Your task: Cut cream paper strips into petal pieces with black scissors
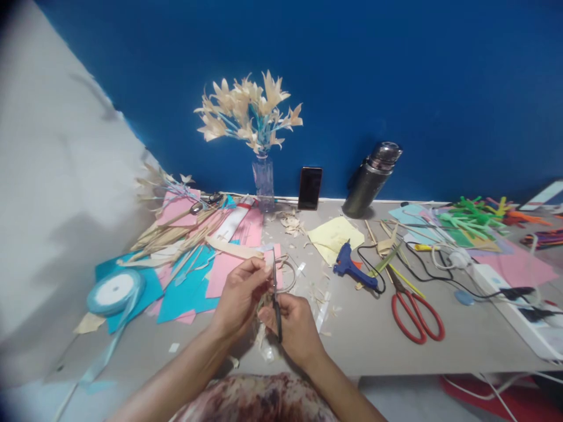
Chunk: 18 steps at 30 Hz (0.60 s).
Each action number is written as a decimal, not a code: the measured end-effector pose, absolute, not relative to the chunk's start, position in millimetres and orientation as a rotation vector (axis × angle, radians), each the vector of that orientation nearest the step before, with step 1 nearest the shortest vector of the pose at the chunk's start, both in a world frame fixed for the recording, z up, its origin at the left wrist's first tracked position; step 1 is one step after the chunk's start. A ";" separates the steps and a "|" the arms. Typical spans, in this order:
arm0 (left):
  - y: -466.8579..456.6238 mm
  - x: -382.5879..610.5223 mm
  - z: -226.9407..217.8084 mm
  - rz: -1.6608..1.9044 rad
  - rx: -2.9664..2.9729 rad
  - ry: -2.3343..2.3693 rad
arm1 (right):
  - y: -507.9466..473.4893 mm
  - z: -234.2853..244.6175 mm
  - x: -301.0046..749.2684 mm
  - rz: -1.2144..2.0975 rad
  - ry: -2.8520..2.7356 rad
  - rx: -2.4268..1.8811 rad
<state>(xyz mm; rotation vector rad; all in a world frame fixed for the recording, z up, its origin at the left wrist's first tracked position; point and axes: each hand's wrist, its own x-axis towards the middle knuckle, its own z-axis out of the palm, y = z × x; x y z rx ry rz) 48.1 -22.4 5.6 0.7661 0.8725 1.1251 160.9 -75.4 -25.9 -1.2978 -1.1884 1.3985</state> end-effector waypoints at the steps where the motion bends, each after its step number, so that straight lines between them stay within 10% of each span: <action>1: -22.2 47.6 5.0 1.120 0.770 0.873 | -75.8 -25.8 161.4 1.393 -1.197 -1.308; 18: -22.9 44.6 9.6 1.109 0.790 0.898 | -78.7 -21.4 160.3 1.396 -1.154 -1.403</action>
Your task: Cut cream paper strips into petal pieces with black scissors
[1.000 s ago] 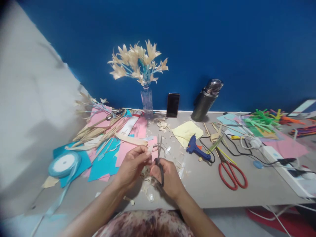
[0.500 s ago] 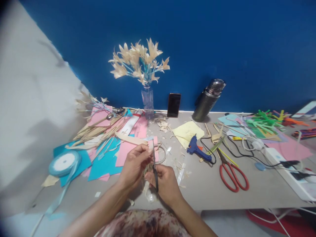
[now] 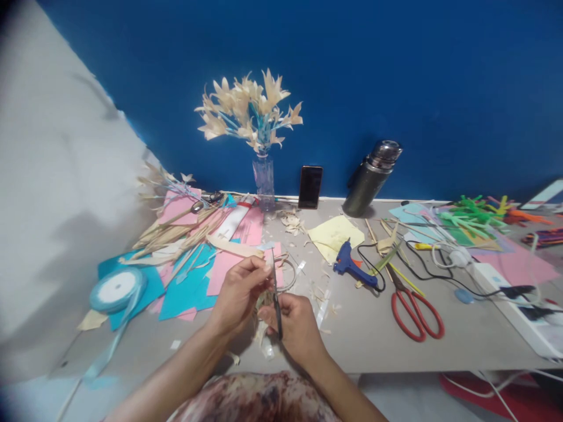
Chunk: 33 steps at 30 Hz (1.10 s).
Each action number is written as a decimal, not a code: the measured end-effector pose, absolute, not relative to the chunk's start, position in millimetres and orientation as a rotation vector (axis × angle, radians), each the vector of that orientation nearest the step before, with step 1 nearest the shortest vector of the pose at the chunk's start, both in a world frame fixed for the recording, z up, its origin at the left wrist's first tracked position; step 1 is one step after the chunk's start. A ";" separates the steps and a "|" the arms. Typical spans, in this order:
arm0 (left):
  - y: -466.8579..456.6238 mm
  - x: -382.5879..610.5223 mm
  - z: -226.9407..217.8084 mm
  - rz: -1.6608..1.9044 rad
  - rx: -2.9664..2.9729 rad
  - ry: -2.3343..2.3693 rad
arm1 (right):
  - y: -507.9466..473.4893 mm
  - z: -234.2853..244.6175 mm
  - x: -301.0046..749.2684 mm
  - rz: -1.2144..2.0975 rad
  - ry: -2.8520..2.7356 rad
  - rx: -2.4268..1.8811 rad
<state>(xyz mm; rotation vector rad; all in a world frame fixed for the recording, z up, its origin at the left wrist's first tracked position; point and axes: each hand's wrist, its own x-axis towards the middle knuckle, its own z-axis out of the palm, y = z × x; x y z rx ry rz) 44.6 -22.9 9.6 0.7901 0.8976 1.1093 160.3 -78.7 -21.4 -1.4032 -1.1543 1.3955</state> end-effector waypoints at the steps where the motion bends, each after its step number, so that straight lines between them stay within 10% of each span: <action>1: -22.9 44.5 9.6 1.108 0.790 0.898 | -78.7 -21.2 160.4 1.395 -1.158 -1.404; 33: -24.3 37.3 9.2 0.998 0.805 0.880 | -74.7 -17.4 173.1 1.268 -0.974 -1.367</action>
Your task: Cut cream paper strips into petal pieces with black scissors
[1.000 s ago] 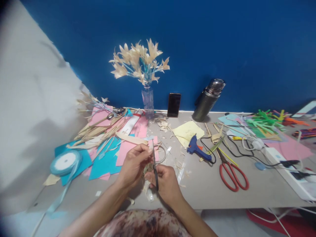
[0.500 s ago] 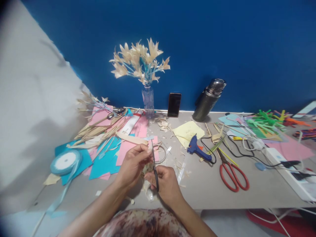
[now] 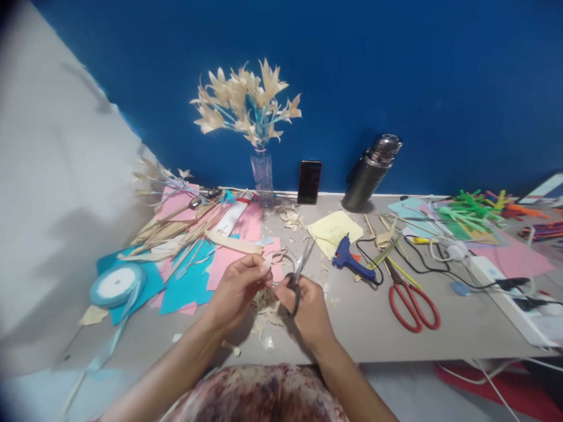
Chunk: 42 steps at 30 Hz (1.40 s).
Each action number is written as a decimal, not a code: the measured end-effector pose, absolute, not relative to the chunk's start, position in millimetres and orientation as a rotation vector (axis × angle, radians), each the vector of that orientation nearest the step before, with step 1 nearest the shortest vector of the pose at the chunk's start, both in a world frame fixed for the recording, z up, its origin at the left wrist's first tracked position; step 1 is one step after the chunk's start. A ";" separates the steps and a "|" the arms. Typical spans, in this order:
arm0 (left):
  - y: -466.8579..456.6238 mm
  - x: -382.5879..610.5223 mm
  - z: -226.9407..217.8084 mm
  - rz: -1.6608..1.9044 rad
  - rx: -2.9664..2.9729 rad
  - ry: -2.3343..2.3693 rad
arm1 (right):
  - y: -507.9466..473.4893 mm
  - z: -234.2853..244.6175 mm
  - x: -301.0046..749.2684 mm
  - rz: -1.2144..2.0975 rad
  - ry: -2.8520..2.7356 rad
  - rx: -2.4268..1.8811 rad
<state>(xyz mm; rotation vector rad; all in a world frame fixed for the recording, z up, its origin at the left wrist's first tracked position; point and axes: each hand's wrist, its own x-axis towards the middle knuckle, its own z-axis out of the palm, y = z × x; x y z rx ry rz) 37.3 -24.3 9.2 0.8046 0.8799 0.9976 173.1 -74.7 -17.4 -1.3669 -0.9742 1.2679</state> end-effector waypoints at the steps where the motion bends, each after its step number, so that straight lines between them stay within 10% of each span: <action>1: -24.5 36.8 8.8 0.965 0.824 0.869 | -72.0 -14.7 177.0 1.255 -0.956 -1.325; 26: -22.4 21.2 -9.3 0.625 0.981 0.519 | -61.4 -1.6 192.5 1.764 -0.530 -0.807; 42: -23.7 30.3 -6.2 0.807 0.874 0.681 | -64.5 -4.9 183.8 1.364 -0.884 -1.034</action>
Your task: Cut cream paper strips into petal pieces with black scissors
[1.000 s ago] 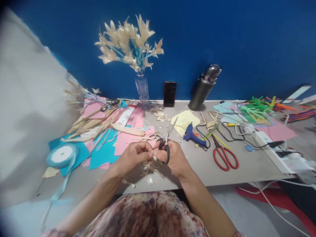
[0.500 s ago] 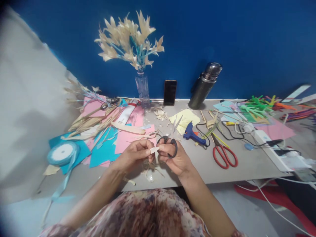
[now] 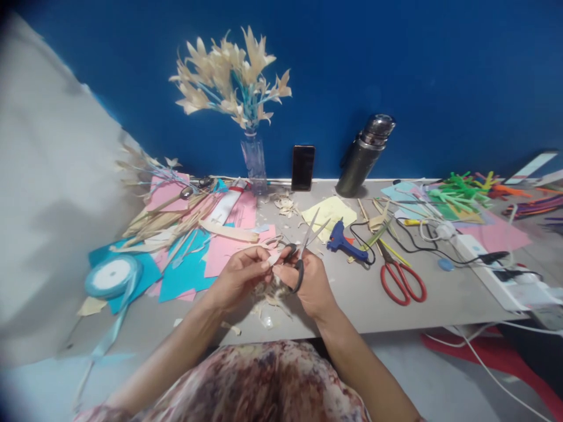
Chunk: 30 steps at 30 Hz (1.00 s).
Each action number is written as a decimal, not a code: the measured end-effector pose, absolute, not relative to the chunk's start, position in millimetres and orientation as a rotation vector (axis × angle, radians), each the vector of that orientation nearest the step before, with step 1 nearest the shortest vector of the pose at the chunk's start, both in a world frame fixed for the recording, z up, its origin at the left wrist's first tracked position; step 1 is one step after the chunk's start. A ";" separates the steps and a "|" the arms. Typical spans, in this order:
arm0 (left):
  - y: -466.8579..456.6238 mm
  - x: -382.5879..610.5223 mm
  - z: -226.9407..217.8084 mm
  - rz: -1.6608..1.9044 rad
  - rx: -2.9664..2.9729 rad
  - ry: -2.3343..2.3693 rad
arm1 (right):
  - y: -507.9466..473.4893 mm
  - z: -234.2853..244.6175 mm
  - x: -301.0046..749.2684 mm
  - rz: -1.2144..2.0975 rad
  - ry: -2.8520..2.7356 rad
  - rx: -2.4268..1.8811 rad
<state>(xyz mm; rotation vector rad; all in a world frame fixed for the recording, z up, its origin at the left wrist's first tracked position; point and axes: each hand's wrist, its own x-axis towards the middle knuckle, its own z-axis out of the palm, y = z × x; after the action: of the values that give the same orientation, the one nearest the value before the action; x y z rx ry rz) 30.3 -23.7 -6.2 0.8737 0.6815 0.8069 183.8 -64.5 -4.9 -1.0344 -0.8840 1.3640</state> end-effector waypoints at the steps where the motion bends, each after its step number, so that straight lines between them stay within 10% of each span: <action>1: -23.5 29.4 -6.1 0.813 0.878 0.684 | -65.0 -5.1 186.1 1.342 -0.896 -1.074; 30: -38.4 39.2 -6.8 0.818 0.605 0.673 | -65.8 -16.4 174.4 1.123 -0.762 -1.197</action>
<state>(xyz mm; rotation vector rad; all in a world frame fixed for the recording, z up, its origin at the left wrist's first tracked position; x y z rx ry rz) 39.2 -38.4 -6.8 0.6055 0.6733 0.8185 174.4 -65.8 -16.4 -1.1967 -0.7618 1.1228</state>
